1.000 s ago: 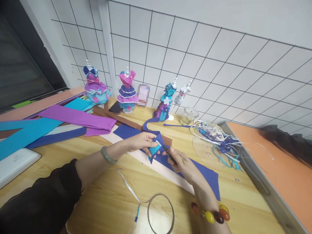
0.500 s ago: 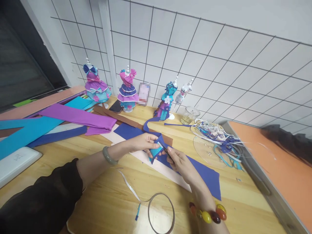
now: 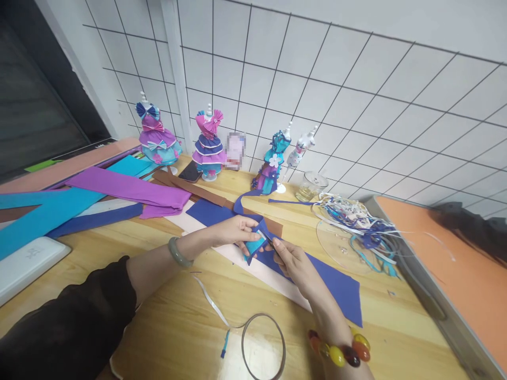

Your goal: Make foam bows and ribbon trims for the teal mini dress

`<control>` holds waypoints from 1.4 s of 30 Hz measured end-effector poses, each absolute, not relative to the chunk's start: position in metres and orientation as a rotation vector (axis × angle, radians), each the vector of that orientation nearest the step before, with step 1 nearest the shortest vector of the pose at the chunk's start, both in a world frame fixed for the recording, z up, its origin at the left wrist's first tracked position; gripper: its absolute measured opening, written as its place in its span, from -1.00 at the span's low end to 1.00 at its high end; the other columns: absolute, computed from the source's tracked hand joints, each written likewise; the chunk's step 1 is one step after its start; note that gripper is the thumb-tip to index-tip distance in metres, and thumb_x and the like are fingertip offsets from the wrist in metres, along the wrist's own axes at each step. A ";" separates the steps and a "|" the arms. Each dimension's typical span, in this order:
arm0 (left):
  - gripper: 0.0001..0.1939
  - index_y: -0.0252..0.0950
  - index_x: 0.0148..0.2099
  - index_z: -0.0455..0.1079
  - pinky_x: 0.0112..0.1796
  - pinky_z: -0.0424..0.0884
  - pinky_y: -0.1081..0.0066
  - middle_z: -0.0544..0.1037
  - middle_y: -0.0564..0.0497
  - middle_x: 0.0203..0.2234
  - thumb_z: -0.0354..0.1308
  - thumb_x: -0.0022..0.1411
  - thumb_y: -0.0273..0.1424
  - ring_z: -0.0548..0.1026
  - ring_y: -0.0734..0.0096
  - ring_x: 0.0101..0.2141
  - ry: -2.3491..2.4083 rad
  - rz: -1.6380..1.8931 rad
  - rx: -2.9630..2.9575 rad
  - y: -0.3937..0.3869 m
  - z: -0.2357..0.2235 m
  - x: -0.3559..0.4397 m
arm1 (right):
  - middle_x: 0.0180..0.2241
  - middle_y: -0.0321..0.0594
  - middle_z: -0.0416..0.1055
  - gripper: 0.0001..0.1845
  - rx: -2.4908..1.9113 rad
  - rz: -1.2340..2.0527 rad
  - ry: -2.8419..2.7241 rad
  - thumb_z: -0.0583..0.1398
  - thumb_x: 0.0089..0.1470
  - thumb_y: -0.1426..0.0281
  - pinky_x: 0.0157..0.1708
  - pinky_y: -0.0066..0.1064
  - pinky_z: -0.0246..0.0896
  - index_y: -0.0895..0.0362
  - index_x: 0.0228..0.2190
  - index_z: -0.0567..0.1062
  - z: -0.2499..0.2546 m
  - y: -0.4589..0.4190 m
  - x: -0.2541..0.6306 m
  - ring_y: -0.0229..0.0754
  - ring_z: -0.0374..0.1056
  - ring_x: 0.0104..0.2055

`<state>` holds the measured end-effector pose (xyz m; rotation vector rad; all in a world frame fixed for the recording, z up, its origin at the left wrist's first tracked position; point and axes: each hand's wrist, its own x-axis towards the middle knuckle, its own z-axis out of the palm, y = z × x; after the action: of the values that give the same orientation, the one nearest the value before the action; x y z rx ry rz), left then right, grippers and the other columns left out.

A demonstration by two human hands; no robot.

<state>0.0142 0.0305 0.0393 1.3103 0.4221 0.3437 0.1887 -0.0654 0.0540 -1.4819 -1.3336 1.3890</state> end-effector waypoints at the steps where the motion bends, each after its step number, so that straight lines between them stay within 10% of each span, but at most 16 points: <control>1: -0.66 -0.36 -0.25 0.32 -0.51 0.41 0.49 0.48 -0.06 -0.40 0.18 -0.02 -0.22 0.46 0.50 -0.51 0.415 0.344 1.312 0.031 0.039 0.014 | -0.64 -0.46 -0.21 -0.55 -1.484 1.383 -1.333 0.02 -0.01 0.01 -0.69 -0.50 -0.40 0.16 -0.43 0.34 0.054 -0.065 0.189 -0.39 -0.32 -0.64; 42: -0.67 -0.37 -0.21 0.31 -0.54 0.39 0.51 0.49 -0.08 -0.38 0.17 0.00 -0.26 0.47 0.47 -0.47 0.366 0.313 1.315 0.027 0.043 0.014 | -0.68 -0.48 -0.20 -0.59 -1.513 1.309 -1.385 0.02 0.02 0.05 -0.66 -0.46 -0.39 0.16 -0.53 0.29 0.052 -0.065 0.186 -0.40 -0.30 -0.65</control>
<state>0.0143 0.0268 0.0427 1.3146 0.3656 0.3131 0.1856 -0.0649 0.0524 -1.5130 -1.3854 1.3086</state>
